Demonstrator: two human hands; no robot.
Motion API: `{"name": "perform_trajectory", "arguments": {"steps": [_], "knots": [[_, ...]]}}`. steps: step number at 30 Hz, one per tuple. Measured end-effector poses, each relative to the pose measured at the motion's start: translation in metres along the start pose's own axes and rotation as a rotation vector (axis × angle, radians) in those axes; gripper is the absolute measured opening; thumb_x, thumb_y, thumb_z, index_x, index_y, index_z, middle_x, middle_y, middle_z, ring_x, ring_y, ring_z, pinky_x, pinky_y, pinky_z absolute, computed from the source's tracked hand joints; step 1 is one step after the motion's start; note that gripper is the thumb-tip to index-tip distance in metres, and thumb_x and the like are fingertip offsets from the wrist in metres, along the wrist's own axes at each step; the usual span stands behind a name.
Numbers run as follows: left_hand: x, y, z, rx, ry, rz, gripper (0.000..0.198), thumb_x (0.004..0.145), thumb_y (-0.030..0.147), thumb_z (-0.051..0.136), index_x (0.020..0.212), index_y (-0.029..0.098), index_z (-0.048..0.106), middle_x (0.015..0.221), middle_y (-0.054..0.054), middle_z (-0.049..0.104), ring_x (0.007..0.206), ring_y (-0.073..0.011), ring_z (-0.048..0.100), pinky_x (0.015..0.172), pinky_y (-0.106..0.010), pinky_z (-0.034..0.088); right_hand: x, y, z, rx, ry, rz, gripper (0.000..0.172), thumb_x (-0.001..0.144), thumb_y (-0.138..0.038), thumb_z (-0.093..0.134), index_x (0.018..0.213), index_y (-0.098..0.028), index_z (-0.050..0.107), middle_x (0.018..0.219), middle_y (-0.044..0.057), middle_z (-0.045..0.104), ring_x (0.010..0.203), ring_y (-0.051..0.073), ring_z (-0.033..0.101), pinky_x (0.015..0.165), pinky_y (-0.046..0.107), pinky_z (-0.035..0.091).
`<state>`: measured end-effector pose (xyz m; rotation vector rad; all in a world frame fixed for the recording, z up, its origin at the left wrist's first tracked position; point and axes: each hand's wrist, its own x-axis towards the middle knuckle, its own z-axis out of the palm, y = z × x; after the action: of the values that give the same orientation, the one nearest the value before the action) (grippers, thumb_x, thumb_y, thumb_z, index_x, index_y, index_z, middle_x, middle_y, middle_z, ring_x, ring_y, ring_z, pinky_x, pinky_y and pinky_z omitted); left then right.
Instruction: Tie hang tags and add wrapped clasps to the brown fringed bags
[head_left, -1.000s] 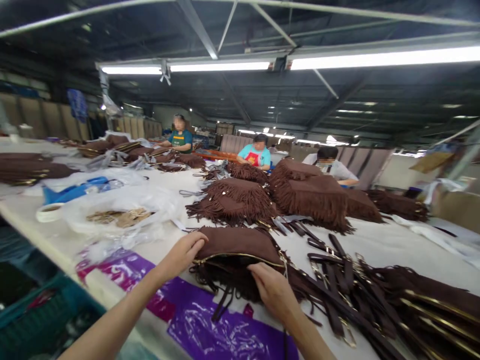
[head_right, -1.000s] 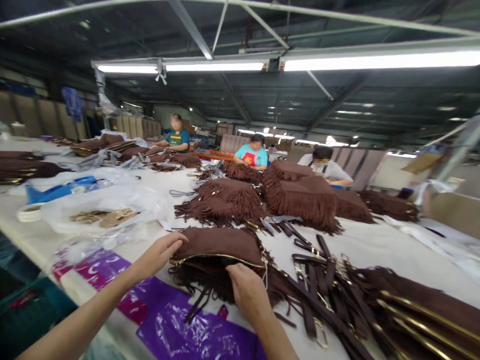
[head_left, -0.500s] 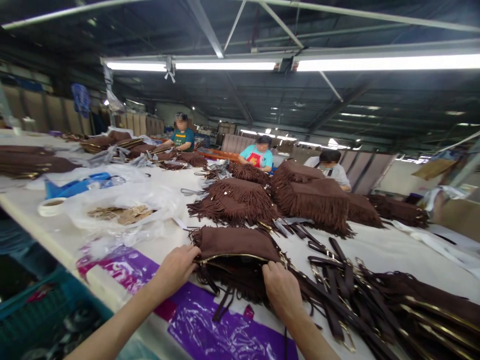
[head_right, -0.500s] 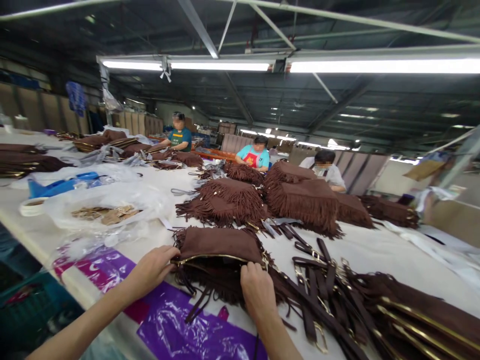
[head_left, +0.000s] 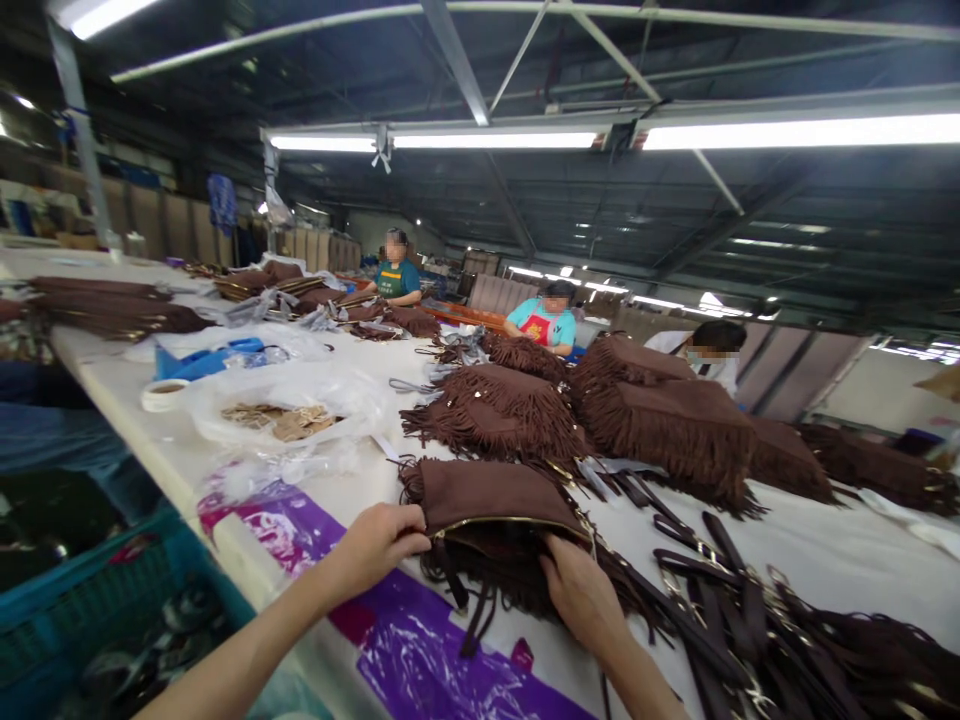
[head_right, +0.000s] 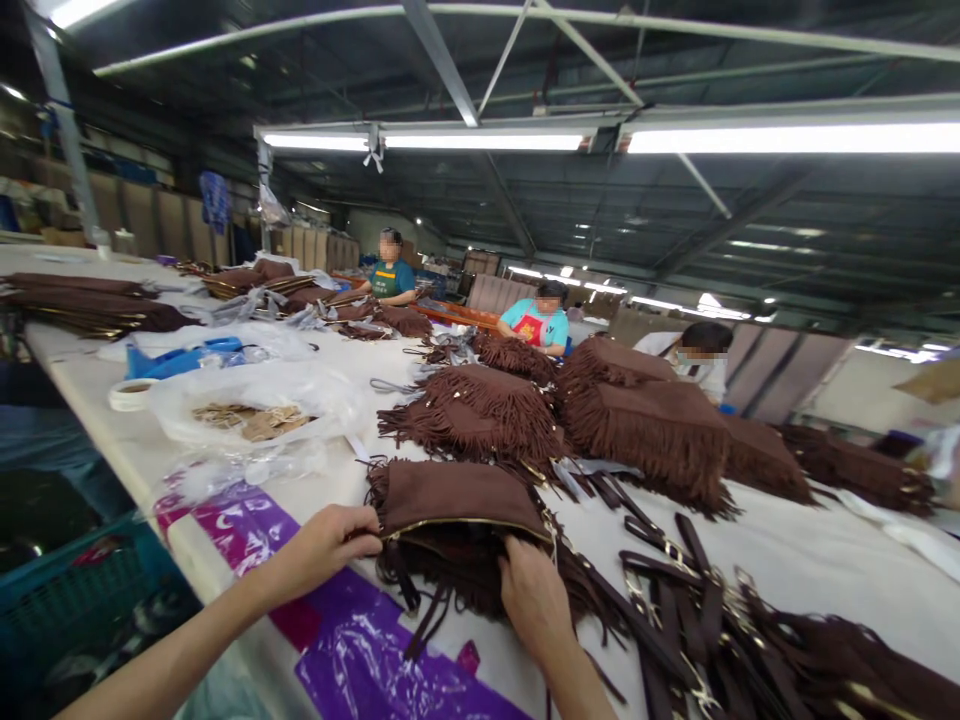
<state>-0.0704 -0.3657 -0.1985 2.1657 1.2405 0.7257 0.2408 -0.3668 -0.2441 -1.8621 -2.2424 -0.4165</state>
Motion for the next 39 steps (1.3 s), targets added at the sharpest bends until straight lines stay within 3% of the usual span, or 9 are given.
{"name": "perform_trajectory", "arguments": {"steps": [3,6,10,12,15,17,24,35,39], "knots": [[0.0,0.01,-0.004,-0.303,-0.053,-0.016,0.021,0.085,0.031,0.049,0.069,0.018,0.049,0.062,0.003,0.052,0.06,-0.0123,0.047,0.059,-0.023,0.034,-0.005,0.003,0.0,0.069,0.016,-0.056,0.036,0.087,-0.008,0.046,0.121,-0.011,0.057,0.118,0.014,0.067,0.109,0.022,0.063,0.09,0.028,0.05],[0.005,0.015,-0.002,-0.508,-0.081,0.007,0.025,0.087,0.039,0.049,0.073,0.018,0.048,0.066,0.003,0.052,0.062,-0.0118,0.046,0.059,-0.023,0.036,-0.011,-0.008,-0.017,0.091,0.055,-0.017,0.029,0.089,-0.01,0.041,0.109,-0.011,0.062,0.102,0.016,0.07,0.092,0.027,0.068,0.077,0.034,0.051],[0.011,0.02,0.004,-0.592,-0.078,0.036,0.032,0.087,0.048,0.05,0.075,0.018,0.047,0.068,0.003,0.053,0.063,-0.0118,0.046,0.061,-0.023,0.037,-0.022,-0.061,-0.055,0.208,0.117,0.0,0.021,0.099,-0.03,0.04,0.092,-0.023,0.059,0.085,0.003,0.068,0.08,0.021,0.067,0.069,0.029,0.047],[0.013,0.024,0.005,-0.601,-0.074,0.033,0.035,0.086,0.051,0.05,0.074,0.018,0.048,0.068,0.002,0.053,0.063,-0.0118,0.046,0.061,-0.024,0.038,-0.022,-0.096,-0.068,0.536,0.115,0.029,0.01,0.091,-0.033,0.057,0.093,-0.023,0.055,0.082,0.0,0.068,0.076,0.02,0.067,0.066,0.026,0.045],[0.016,0.03,0.004,-0.599,-0.071,0.034,0.039,0.085,0.055,0.051,0.072,0.018,0.047,0.066,0.003,0.052,0.061,-0.0119,0.045,0.06,-0.024,0.038,-0.012,-0.131,-0.073,0.792,0.177,0.149,0.033,0.074,-0.026,0.073,0.095,-0.022,0.047,0.08,0.0,0.068,0.074,0.021,0.067,0.063,0.026,0.046],[0.019,0.035,0.001,-0.585,-0.051,0.042,0.04,0.083,0.056,0.052,0.071,0.018,0.048,0.065,0.003,0.052,0.06,-0.0122,0.045,0.059,-0.024,0.038,-0.002,-0.136,-0.073,0.86,0.205,0.138,0.028,0.078,-0.02,0.067,0.092,-0.023,0.044,0.078,-0.001,0.067,0.07,0.019,0.065,0.06,0.024,0.046],[0.033,0.06,-0.016,-0.584,-0.039,0.024,0.044,0.075,0.061,0.056,0.066,0.019,0.049,0.06,0.003,0.053,0.057,-0.0123,0.045,0.057,-0.024,0.037,0.019,-0.088,-0.101,0.611,0.128,-0.098,0.012,0.091,-0.012,0.05,0.089,-0.022,0.056,0.088,-0.002,0.068,0.083,0.014,0.064,0.074,0.02,0.045],[0.033,0.049,-0.059,-0.585,0.053,-0.06,0.052,0.066,0.068,0.063,0.062,0.019,0.045,0.056,0.004,0.051,0.055,-0.0116,0.044,0.056,-0.023,0.035,0.004,0.064,-0.09,-0.042,-0.057,0.331,0.028,0.09,-0.003,0.039,0.092,-0.015,0.064,0.081,0.014,0.071,0.078,0.03,0.07,0.063,0.032,0.047],[0.03,0.06,-0.043,-0.584,0.0,-0.024,0.051,0.07,0.068,0.059,0.063,0.02,0.044,0.059,0.004,0.05,0.057,-0.0118,0.043,0.055,-0.022,0.035,0.004,0.056,-0.091,-0.011,-0.06,0.182,0.033,0.087,-0.007,0.048,0.117,-0.012,0.061,0.117,0.019,0.065,0.108,0.029,0.062,0.088,0.039,0.048]]}}
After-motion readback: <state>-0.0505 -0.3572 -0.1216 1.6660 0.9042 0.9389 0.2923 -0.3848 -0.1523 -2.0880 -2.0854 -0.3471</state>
